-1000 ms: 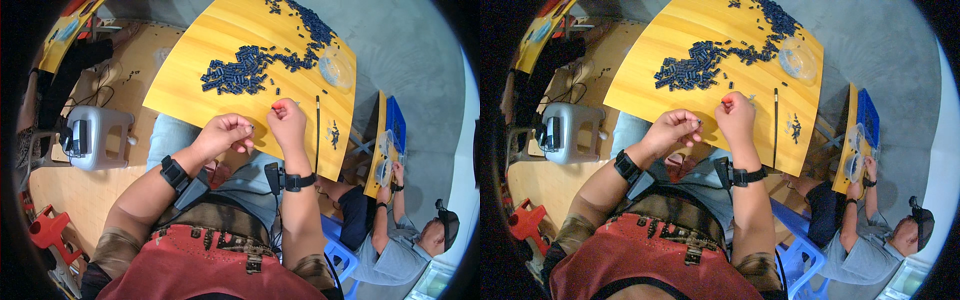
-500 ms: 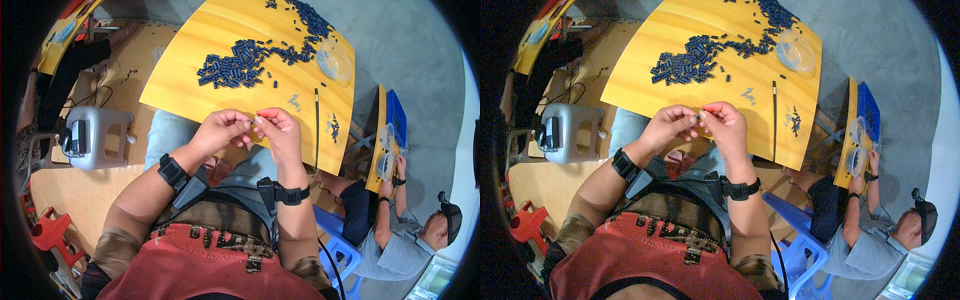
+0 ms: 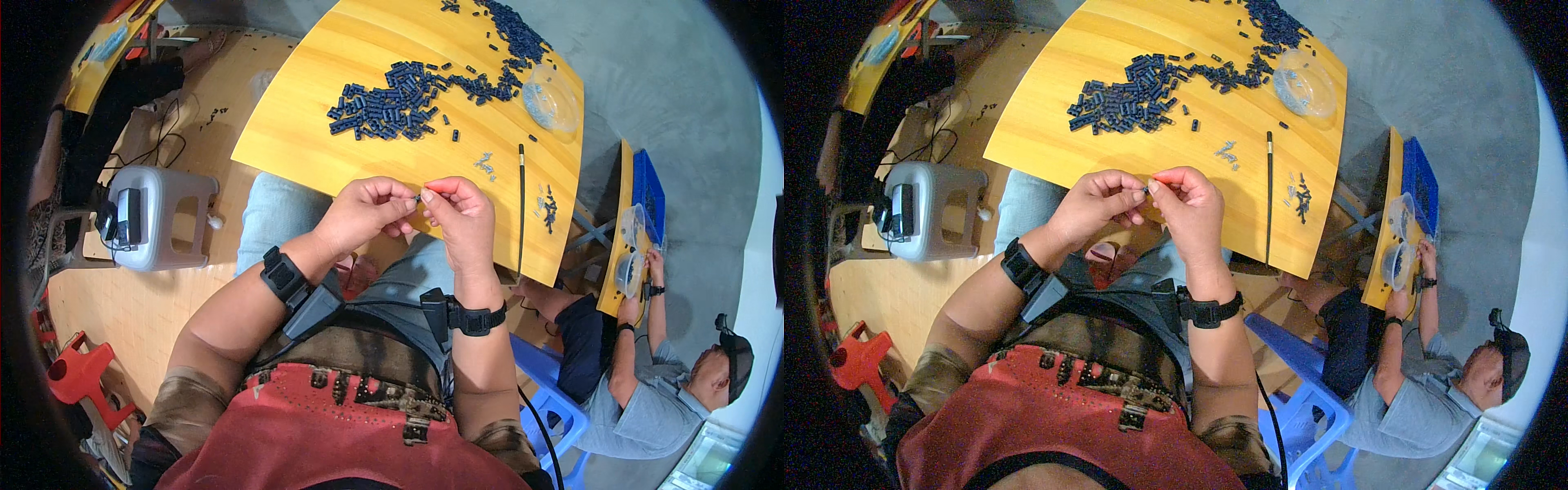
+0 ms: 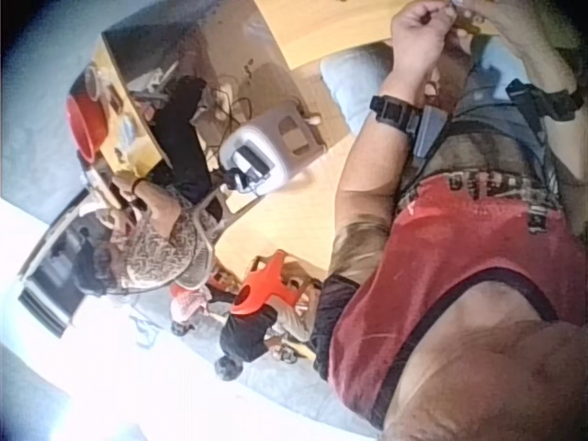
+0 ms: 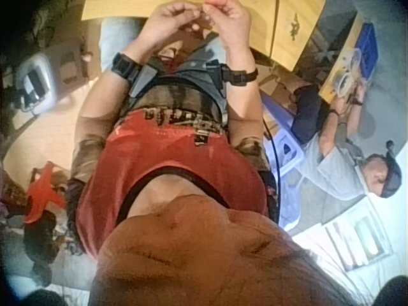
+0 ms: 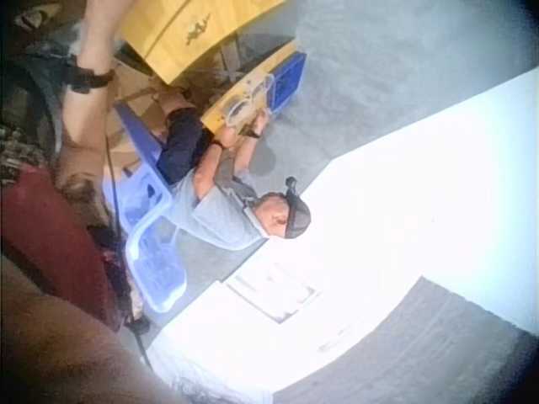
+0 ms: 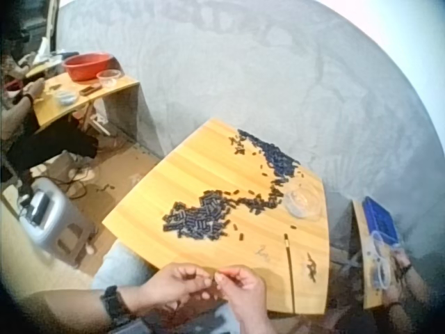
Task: Picking up, inspecting, and sorting small blue plastic cylindrical components at a workshop table.
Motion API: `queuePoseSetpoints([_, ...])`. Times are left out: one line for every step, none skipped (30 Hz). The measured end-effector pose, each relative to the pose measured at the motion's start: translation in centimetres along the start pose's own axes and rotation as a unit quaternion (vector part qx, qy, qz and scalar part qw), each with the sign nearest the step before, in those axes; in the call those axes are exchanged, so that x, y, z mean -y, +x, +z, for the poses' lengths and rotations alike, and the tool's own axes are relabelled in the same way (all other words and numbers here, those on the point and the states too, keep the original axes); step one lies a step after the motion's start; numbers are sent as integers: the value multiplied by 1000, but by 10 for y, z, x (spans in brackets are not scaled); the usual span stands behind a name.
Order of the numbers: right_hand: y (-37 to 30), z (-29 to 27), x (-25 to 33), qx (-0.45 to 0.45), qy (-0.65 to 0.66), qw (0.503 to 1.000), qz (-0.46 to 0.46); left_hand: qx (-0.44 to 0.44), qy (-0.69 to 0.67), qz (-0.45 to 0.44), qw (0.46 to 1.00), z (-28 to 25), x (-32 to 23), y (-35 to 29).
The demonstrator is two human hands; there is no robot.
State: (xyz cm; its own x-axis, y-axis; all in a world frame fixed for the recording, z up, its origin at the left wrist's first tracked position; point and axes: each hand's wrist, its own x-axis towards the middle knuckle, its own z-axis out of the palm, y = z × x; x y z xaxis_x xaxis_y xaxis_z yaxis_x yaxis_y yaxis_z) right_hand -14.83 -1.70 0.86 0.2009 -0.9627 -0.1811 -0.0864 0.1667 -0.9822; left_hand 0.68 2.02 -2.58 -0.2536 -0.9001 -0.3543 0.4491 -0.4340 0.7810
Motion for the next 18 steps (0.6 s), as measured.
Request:
queuePoseSetpoints([0, 0, 0, 0, 0, 1000, 1, 0, 2, 1, 1000, 0, 0, 0])
queuePoseSetpoints([0, -1, -1, 2, 0, 1000, -2, 1, 5, 1, 1000, 0, 0, 0])
queuePoseSetpoints([0, -1, -1, 4, -1, 1000, -6, 0, 5, 1, 1000, 0, 0, 0])
queuePoseSetpoints([0, -1, -1, 4, -1, 1000, -6, 1, 6, 1, 1000, -1, 1, 1])
queuePoseSetpoints([0, -1, -1, 7, 0, 1000, -10, 3, 7, 0, 1000, -1, 2, 1])
queuePoseSetpoints([0, -2, -2, 10, 2, 1000, -13, 2, 6, 0, 1000, -1, 2, 1])
queuePoseSetpoints([0, -2, -2, 10, 2, 1000, -13, 3, 5, 0, 1000, -1, 1, 1])
queuePoseSetpoints([1, -3, -3, 15, 8, 1000, -13, 4, 4, 1, 1000, 0, 0, 1])
queuePoseSetpoints([1, -4, -3, 21, 14, 1000, -14, 4, 4, 0, 1000, 0, 0, 0])
queuePoseSetpoints([1, -4, -3, 21, 14, 1000, -13, 1, 4, -3, 1000, 1, -1, 0])
queuePoseSetpoints([1, -4, -3, 22, 17, 1000, -10, -1, 4, -7, 1000, 1, -2, -1])
queuePoseSetpoints([1, -4, -3, 24, 20, 1000, -6, -2, 4, -7, 1000, 1, -2, -1])
queuePoseSetpoints([1, -4, -3, 24, 20, 999, -5, 4, 7, -4, 1000, 0, -2, -1])
queuePoseSetpoints([0, -5, -3, 29, 28, 999, -8, 9, 11, -1, 1000, 0, -3, -1])
queuePoseSetpoints([0, -5, -3, 34, 36, 999, -11, 9, 10, -1, 1000, -1, -2, -1])
queuePoseSetpoints([0, -6, -3, 34, 36, 999, -10, 14, 5, 0, 1000, -1, -2, -1])
queuePoseSetpoints([0, -7, -3, 38, 40, 998, -6, 20, 0, 1, 1000, -2, -2, -1])
queuePoseSetpoints([0, -8, -3, 42, 44, 998, -1, 19, 0, 0, 1000, -3, -1, -1])
